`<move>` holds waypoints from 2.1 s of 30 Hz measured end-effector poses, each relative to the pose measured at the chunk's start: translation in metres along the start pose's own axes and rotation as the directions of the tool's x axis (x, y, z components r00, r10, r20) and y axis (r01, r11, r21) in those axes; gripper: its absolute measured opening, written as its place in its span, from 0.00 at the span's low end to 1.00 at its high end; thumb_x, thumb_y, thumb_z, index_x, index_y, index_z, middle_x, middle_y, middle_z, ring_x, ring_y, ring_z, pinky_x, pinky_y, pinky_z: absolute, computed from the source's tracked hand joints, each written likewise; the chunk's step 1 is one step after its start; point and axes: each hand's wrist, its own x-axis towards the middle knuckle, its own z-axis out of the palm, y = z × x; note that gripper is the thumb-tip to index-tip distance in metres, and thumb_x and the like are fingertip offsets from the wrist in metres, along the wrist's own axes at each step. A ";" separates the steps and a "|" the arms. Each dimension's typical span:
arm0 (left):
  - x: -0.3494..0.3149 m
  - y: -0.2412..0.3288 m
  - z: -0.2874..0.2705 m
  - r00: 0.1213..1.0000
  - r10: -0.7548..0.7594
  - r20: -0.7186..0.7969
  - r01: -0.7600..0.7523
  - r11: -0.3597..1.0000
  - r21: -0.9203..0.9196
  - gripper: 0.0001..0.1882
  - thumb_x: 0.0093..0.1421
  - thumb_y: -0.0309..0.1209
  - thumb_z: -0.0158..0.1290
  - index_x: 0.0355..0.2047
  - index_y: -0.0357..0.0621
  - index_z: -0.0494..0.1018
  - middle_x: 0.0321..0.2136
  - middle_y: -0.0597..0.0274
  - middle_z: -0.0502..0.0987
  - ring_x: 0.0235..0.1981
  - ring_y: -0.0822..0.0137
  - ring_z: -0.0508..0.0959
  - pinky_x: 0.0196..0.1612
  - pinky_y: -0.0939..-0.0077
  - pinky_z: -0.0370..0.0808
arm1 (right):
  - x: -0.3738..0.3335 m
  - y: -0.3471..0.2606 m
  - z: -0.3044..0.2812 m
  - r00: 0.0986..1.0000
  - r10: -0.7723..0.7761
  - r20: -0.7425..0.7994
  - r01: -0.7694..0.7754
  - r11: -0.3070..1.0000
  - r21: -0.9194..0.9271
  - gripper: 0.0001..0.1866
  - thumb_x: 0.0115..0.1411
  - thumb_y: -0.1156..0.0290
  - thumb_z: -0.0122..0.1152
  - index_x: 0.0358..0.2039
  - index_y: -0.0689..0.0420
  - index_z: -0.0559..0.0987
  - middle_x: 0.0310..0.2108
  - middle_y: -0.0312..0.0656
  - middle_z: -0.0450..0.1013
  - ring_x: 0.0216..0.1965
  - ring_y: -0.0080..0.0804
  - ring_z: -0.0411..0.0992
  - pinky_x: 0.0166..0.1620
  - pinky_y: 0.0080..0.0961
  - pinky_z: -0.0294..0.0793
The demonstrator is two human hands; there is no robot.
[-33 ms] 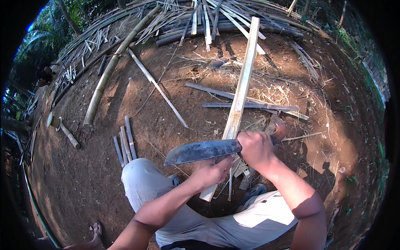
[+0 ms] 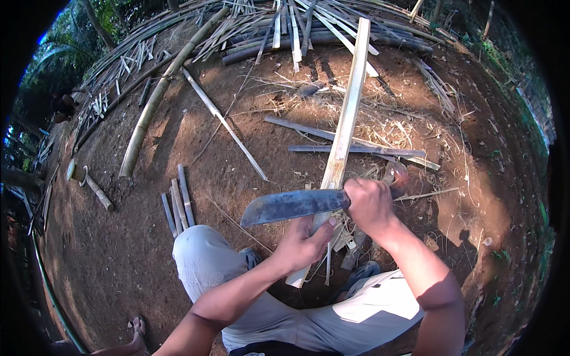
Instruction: The person sits on the ground and uses a machete to split long bamboo poles into thin strips. They repeatedly strike the bamboo against a wooden block to separate the sections and then use the blade to shave and refine the strips.
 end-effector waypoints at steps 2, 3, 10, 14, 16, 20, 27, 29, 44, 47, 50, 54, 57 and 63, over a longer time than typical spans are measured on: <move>-0.004 0.004 0.007 0.998 0.045 -0.050 -0.047 0.998 -0.034 0.13 0.69 0.32 0.48 0.50 0.43 0.59 0.19 0.73 0.65 0.13 0.81 0.64 0.16 0.82 0.60 | 0.015 0.022 -0.008 0.989 0.142 -0.049 -0.141 0.990 0.030 0.03 0.49 0.81 0.55 0.20 0.61 0.74 0.21 0.55 0.74 0.24 0.56 0.75 0.28 0.44 0.74; -0.003 0.005 0.007 0.998 0.034 -0.050 -0.037 0.998 -0.052 0.14 0.70 0.32 0.48 0.51 0.43 0.59 0.19 0.73 0.66 0.13 0.81 0.63 0.15 0.82 0.60 | 0.012 0.023 -0.003 0.988 0.141 -0.058 -0.139 0.990 0.032 0.03 0.49 0.81 0.55 0.20 0.61 0.74 0.20 0.55 0.74 0.24 0.57 0.75 0.28 0.44 0.74; 0.001 -0.021 -0.013 0.972 0.203 -0.121 -0.147 0.920 0.363 0.12 0.65 0.33 0.52 0.44 0.38 0.68 0.25 0.63 0.72 0.25 0.71 0.72 0.29 0.74 0.69 | 0.010 0.010 0.011 0.998 -0.050 -0.045 0.047 0.997 -0.064 0.08 0.51 0.79 0.54 0.16 0.59 0.74 0.15 0.51 0.74 0.18 0.47 0.77 0.23 0.40 0.77; 0.004 -0.018 -0.003 0.975 0.193 -0.106 -0.170 0.966 0.195 0.14 0.67 0.32 0.51 0.49 0.41 0.65 0.18 0.73 0.67 0.12 0.82 0.64 0.14 0.82 0.61 | 0.005 0.013 0.008 0.994 0.012 -0.107 -0.020 0.997 -0.076 0.08 0.52 0.79 0.53 0.17 0.60 0.74 0.15 0.52 0.74 0.18 0.48 0.77 0.24 0.42 0.77; 0.000 -0.011 -0.007 0.984 0.160 -0.078 -0.142 0.970 0.198 0.14 0.67 0.31 0.51 0.50 0.41 0.64 0.18 0.73 0.67 0.12 0.82 0.64 0.14 0.82 0.61 | -0.005 -0.012 0.010 0.991 -0.133 -0.031 0.132 0.990 -0.056 0.09 0.52 0.80 0.53 0.16 0.58 0.74 0.15 0.51 0.73 0.17 0.47 0.77 0.23 0.42 0.76; 0.000 0.000 0.004 0.984 0.134 -0.118 -0.125 0.989 0.080 0.10 0.67 0.31 0.51 0.44 0.41 0.66 0.15 0.72 0.66 0.12 0.81 0.64 0.13 0.81 0.61 | 0.018 0.028 0.002 0.994 -0.020 -0.111 0.010 0.996 -0.093 0.07 0.51 0.80 0.54 0.18 0.61 0.74 0.17 0.52 0.74 0.21 0.50 0.78 0.24 0.40 0.77; -0.010 -0.007 0.002 0.989 0.144 -0.030 -0.141 0.987 0.081 0.14 0.67 0.29 0.50 0.49 0.40 0.61 0.18 0.72 0.65 0.12 0.79 0.63 0.14 0.81 0.60 | 0.011 0.025 0.000 0.991 -0.038 -0.128 0.025 0.994 -0.107 0.06 0.50 0.79 0.54 0.17 0.58 0.74 0.15 0.50 0.73 0.18 0.47 0.77 0.24 0.39 0.77; -0.012 0.007 0.010 0.997 -0.008 -0.082 0.006 1.000 -0.028 0.13 0.66 0.28 0.51 0.47 0.41 0.61 0.18 0.72 0.66 0.12 0.79 0.62 0.14 0.81 0.60 | 0.013 0.021 0.002 0.993 -0.028 -0.112 0.011 0.989 -0.148 0.06 0.49 0.81 0.54 0.18 0.59 0.74 0.17 0.51 0.75 0.20 0.49 0.77 0.26 0.39 0.78; -0.031 -0.006 0.008 1.000 -0.019 0.024 0.019 1.000 0.002 0.17 0.63 0.24 0.51 0.51 0.41 0.61 0.21 0.70 0.68 0.13 0.82 0.66 0.14 0.84 0.64 | 0.027 0.088 -0.016 0.960 0.240 -0.142 -0.271 0.923 -0.273 0.03 0.51 0.77 0.58 0.23 0.58 0.78 0.19 0.53 0.75 0.23 0.52 0.78 0.27 0.42 0.78; -0.029 -0.004 0.009 0.998 -0.055 0.033 0.056 0.998 -0.022 0.21 0.64 0.24 0.51 0.55 0.40 0.59 0.21 0.71 0.67 0.12 0.82 0.65 0.14 0.84 0.64 | 0.023 0.089 -0.015 0.958 0.234 -0.167 -0.277 0.906 -0.320 0.03 0.51 0.76 0.59 0.25 0.56 0.80 0.21 0.52 0.76 0.26 0.52 0.78 0.30 0.43 0.78; -0.025 0.004 0.000 0.994 -0.099 0.050 0.103 0.991 -0.088 0.21 0.64 0.23 0.51 0.56 0.41 0.60 0.20 0.71 0.67 0.12 0.81 0.64 0.13 0.82 0.62 | 0.016 0.060 -0.007 0.961 0.240 -0.135 -0.267 0.931 -0.250 0.03 0.50 0.80 0.53 0.22 0.60 0.75 0.19 0.55 0.75 0.24 0.52 0.78 0.29 0.44 0.79; -0.030 -0.005 0.003 0.982 -0.184 0.033 0.185 0.982 -0.040 0.20 0.63 0.22 0.51 0.55 0.42 0.61 0.20 0.71 0.67 0.12 0.81 0.64 0.13 0.82 0.61 | -0.001 0.052 0.011 0.998 0.037 0.047 -0.030 0.989 -0.148 0.10 0.58 0.77 0.47 0.23 0.63 0.75 0.20 0.54 0.75 0.26 0.51 0.79 0.36 0.46 0.79; -0.047 -0.007 0.009 0.943 -0.240 0.229 0.256 0.966 -0.040 0.20 0.63 0.24 0.53 0.53 0.41 0.61 0.21 0.70 0.68 0.13 0.80 0.65 0.15 0.83 0.62 | 0.014 0.147 -0.027 0.733 0.649 -0.203 -0.680 0.706 -0.198 0.08 0.55 0.76 0.53 0.26 0.65 0.79 0.26 0.58 0.77 0.31 0.57 0.78 0.38 0.47 0.78; -0.029 -0.010 0.008 0.956 -0.188 0.226 0.182 0.982 0.045 0.19 0.64 0.26 0.54 0.53 0.41 0.62 0.21 0.71 0.67 0.14 0.81 0.66 0.15 0.83 0.62 | -0.023 0.181 -0.063 0.627 0.706 -0.331 -0.766 0.635 -0.096 0.07 0.52 0.74 0.56 0.23 0.64 0.78 0.23 0.58 0.75 0.30 0.57 0.76 0.35 0.46 0.73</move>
